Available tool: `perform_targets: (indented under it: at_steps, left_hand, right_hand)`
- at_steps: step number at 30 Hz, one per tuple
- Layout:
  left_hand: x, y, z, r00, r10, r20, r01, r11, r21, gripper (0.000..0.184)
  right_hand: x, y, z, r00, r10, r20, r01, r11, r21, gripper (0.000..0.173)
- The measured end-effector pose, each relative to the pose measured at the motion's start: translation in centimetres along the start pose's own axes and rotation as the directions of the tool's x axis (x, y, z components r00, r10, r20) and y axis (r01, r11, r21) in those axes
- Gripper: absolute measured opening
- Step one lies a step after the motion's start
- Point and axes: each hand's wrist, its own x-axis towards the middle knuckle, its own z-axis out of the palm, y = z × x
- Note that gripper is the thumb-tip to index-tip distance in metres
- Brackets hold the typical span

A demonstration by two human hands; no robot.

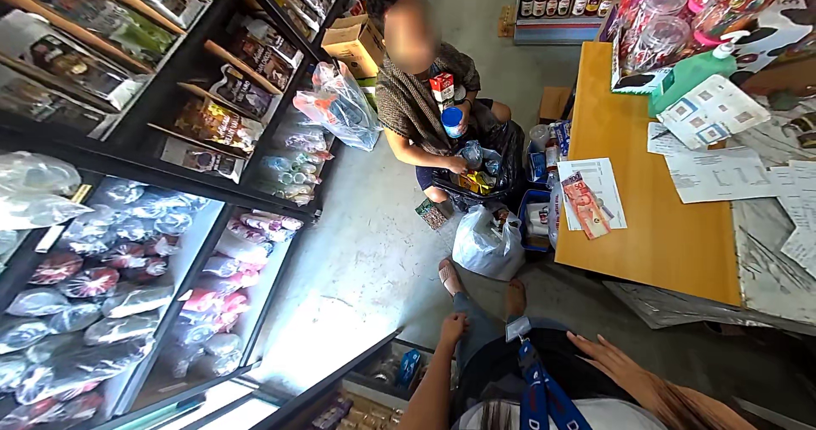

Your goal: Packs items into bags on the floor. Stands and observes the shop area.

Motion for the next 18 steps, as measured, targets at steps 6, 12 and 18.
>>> perform_targets:
  at_steps: [6,12,18]
  left_hand:
    - [-0.09,0.09,0.03,1.0,0.001,0.006,-0.001,1.0,-0.002,0.037]
    - [-0.36,0.01,0.38,1.0,0.008,0.007,-0.008,1.0,-0.009,0.037]
    - [-0.04,-0.36,0.46,1.0,0.008,0.004,-0.008,1.0,-0.01,0.037]
  right_hand:
    - [-0.16,0.28,0.22,1.0,0.001,0.019,-0.001,1.0,0.002,0.078]
    - [-0.21,0.15,-0.06,1.0,-0.002,0.02,0.002,1.0,0.004,0.071]
    - [-0.39,0.68,0.33,1.0,-0.009,0.01,0.01,0.999,-0.03,0.071]
